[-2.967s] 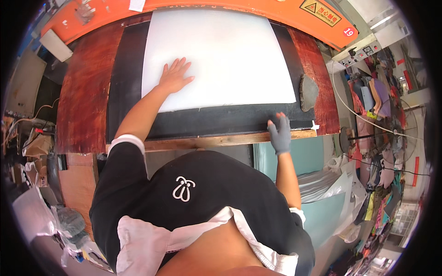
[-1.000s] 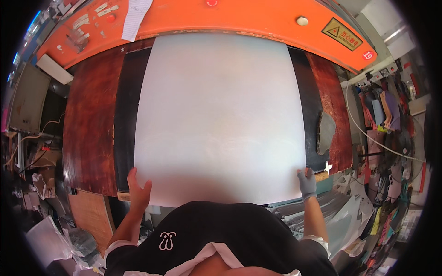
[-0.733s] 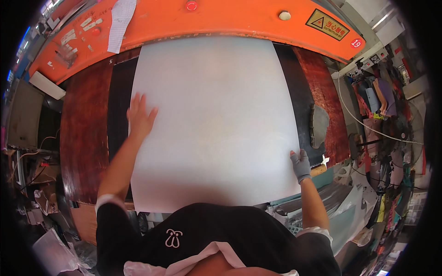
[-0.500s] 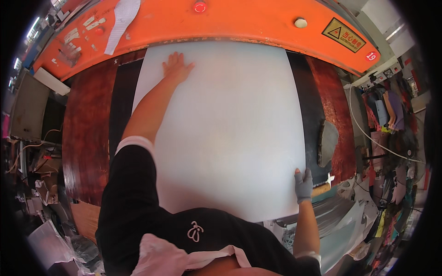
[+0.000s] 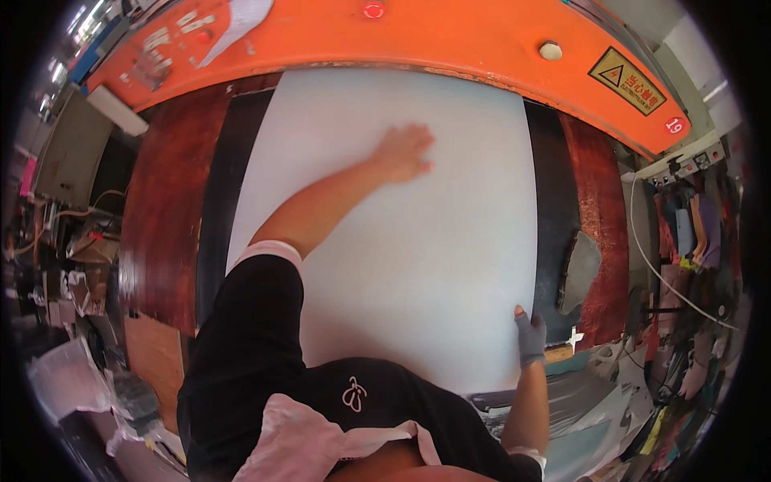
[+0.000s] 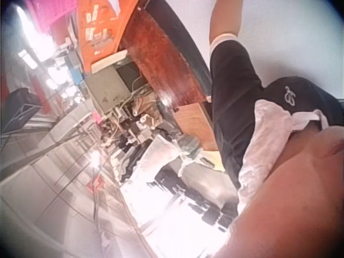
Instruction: The person gathers teal cut parts from a workbench, places them into a clear plastic bag, and ties the bag shut. They then handle large translucent sheets, aligning and stacking them on a press machine, and place a cut part on top of a sheet.
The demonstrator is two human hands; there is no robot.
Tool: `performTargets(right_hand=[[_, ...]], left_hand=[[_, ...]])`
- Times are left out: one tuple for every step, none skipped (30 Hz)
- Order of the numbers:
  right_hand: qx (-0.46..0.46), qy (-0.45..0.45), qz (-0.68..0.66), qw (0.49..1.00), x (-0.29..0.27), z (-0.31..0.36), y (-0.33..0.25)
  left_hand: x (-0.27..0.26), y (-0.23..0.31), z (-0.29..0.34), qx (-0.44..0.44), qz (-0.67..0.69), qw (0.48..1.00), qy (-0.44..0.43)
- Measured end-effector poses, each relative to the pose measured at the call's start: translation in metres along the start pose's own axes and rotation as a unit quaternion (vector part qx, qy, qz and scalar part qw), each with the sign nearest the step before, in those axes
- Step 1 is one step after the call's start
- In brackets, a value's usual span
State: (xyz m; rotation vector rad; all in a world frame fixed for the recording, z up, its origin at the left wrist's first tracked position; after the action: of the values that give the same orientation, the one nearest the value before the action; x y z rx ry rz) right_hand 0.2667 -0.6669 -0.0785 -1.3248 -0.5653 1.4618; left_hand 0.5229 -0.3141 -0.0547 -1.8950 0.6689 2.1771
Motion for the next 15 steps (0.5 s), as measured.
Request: performTargets(right_hand=[[0.03, -0.02, 0.007, 0.999, 0.0, -0.002, 0.005], [0.059, -0.037, 0.015, 0.997, -0.001, -0.005, 0.011], [0.096, -0.045, 0.027, 0.994, -0.004, -0.007, 0.018], [0.054, -0.079, 0.063, 0.993, -0.005, -0.011, 0.014], [0.049, -0.106, 0.07, 0.991, -0.003, -0.015, 0.015], [0.035, -0.127, 0.076, 0.988, -0.002, -0.02, 0.015], [0.028, -0.141, 0.088, 0.986, -0.002, -0.024, 0.016], [0.022, -0.16, 0.122, 0.979, 0.0, -0.028, 0.016], [0.029, -0.159, 0.172, 0.972, -0.001, -0.033, 0.018], [0.013, -0.161, 0.184, 0.97, 0.0, -0.036, 0.015], [0.009, -0.163, 0.209, 0.964, 0.001, -0.037, 0.014], [0.005, -0.161, 0.187, 0.969, 0.002, -0.035, 0.014], [0.004, -0.168, 0.166, 0.972, 0.006, -0.031, 0.014], [-0.007, -0.163, 0.13, 0.978, 0.009, -0.026, 0.013], [-0.014, -0.178, 0.146, 0.973, 0.014, -0.015, 0.013]], left_hand=[[0.012, 0.027, 0.028, 0.035, 0.018, 0.999, -0.019], [0.024, 0.054, 0.063, 0.071, 0.036, 0.996, -0.035], [0.036, 0.079, 0.106, 0.113, 0.057, 0.99, -0.058], [0.046, 0.103, 0.152, 0.148, 0.066, 0.984, -0.074], [0.042, 0.121, 0.206, 0.188, 0.143, 0.971, -0.037], [0.031, 0.134, 0.257, 0.196, 0.235, 0.951, 0.045], [0.033, 0.138, 0.303, 0.123, 0.273, 0.952, 0.063], [0.043, 0.134, 0.346, 0.013, 0.32, 0.946, 0.043], [0.06, 0.13, 0.391, -0.148, 0.47, 0.87, 0.018], [0.082, 0.131, 0.431, -0.301, 0.595, 0.745, 0.008], [0.095, 0.148, 0.446, -0.317, 0.678, 0.663, 0.001], [0.111, 0.167, 0.455, -0.348, 0.746, 0.568, -0.02], [0.128, 0.185, 0.462, -0.391, 0.795, 0.462, -0.044], [0.133, 0.202, 0.451, -0.342, 0.841, 0.417, -0.037], [0.136, 0.209, 0.437, -0.294, 0.867, 0.402, -0.024]])
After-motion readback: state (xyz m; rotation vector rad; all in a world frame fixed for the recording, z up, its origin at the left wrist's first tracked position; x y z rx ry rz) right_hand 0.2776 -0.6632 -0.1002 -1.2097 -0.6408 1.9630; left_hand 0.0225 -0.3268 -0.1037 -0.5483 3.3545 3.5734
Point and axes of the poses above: each hand's wrist, its own z-axis away from the middle knuckle, its own x-axis out of the palm, y = z × x, the point moved 8 cm from there along -z, towards the middle knuckle, and after that the axes turned 1 degree about -y, right-handed, at the moved point
